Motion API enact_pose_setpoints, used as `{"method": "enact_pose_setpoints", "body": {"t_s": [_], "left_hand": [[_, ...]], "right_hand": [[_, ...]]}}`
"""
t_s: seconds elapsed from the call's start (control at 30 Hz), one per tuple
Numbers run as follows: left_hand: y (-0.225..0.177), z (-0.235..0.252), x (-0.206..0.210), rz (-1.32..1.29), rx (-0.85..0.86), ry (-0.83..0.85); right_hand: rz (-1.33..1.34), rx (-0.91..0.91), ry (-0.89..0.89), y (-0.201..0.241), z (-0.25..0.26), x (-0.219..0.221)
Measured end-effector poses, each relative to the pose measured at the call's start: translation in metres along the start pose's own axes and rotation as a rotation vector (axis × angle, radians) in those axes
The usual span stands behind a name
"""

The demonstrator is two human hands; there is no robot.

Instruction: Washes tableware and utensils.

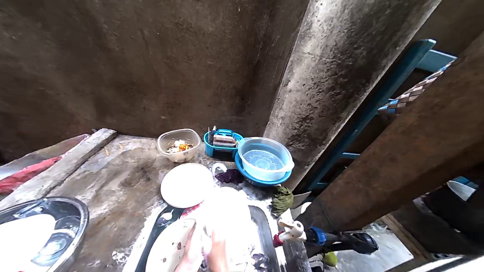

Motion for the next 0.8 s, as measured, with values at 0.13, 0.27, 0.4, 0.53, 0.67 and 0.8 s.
{"method": "enact_pose_setpoints", "body": {"t_s": [0.13, 0.27, 0.4, 0.53, 0.67, 0.8], "left_hand": [[-0.021, -0.006, -0.011, 0.042, 0.064, 0.035], [0.005, -0.018, -0.003, 0.052, -0.056, 0.066], [0.004, -0.015, -0.002, -0.073, -0.06, 0.046], [-0.02, -0.013, -0.008, 0.006, 0.06, 0.055], [-0.016, -0.013, 0.0, 0.078, 0.078, 0.086], [-0.03, -0.012, -0.003, 0.017, 0.078, 0.071]], "right_hand": [[-0.393, -0.019, 0.193, -0.034, -0.031, -0.028], [-0.444, 0.009, -0.103, -0.067, 0.026, -0.053], [-0.042, -0.058, 0.043, -0.003, 0.014, -0.015], [-0.194, -0.214, 0.198, -0.028, -0.015, -0.026], [-0.113, 0.004, 0.069, -0.041, 0.013, -0.027], [0.0, -0.158, 0.112, 0.002, -0.013, -0.009]]}}
Point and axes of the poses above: each hand's wrist, its own z-axis towards the middle knuckle, its own x-axis out of the palm, y = z × x, the point moved 5 cm from there along z, towards the middle knuckle, and after that the axes turned 15 degrees about -x, right-handed, at the moved point
